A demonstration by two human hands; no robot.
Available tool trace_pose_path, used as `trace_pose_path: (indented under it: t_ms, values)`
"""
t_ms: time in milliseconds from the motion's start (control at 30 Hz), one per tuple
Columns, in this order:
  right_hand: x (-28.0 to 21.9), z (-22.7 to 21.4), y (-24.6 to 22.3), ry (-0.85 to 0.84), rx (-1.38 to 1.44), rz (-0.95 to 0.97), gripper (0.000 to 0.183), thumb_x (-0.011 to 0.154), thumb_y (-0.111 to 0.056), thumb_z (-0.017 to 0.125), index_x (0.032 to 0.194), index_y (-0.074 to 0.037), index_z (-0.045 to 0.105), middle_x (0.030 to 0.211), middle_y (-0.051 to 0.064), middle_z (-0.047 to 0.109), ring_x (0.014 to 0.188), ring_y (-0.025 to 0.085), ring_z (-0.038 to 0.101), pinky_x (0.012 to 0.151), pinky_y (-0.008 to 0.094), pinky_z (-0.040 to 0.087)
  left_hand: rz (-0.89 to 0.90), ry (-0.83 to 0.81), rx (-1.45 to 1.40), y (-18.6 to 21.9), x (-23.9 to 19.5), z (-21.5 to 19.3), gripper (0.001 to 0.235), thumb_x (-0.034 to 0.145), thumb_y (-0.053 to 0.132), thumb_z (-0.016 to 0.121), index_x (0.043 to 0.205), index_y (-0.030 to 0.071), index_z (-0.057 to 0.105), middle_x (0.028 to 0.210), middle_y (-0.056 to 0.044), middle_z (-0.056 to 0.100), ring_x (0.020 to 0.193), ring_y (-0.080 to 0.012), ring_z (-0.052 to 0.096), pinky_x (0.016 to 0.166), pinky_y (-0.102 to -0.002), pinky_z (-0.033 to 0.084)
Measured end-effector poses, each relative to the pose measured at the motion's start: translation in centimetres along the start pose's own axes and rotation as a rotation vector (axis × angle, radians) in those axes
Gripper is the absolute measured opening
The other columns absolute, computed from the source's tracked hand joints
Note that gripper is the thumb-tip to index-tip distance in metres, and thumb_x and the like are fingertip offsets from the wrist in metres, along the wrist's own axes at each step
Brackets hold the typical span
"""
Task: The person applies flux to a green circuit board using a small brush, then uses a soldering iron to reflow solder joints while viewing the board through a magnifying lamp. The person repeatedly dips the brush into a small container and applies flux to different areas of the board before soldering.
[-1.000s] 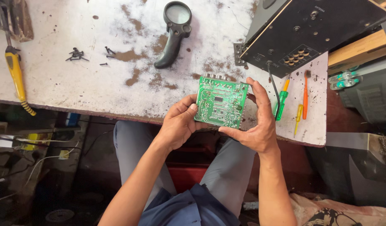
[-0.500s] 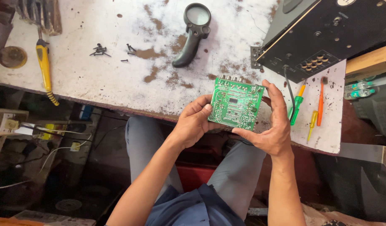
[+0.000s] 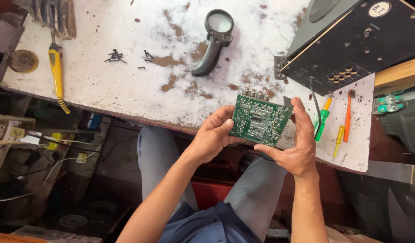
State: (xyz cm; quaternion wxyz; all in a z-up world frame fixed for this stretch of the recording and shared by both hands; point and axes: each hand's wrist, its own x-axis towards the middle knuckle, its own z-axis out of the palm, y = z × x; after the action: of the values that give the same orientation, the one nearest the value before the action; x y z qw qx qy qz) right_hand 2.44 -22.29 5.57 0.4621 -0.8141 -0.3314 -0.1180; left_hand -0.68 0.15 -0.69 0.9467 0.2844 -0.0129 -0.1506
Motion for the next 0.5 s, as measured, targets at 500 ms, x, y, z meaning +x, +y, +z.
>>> trace_pose_path:
  t_ms: [500]
  values:
    - [-3.1,0.5,1.3,0.071,-0.219,-0.151,0.119,0.069,-0.009,0.096,0.160,-0.011,0.021,0.169,0.014,0.025,0.161,0.031,0.019,0.134,0.048,0.024,0.007,-0.051,-0.046,-1.1,0.2,-1.4,0.022,0.110,0.003,0.047,0.128,0.002,0.060,0.125,-0.009,0.068,0.117,-0.0226,0.067,0.107,-0.052,0.055]
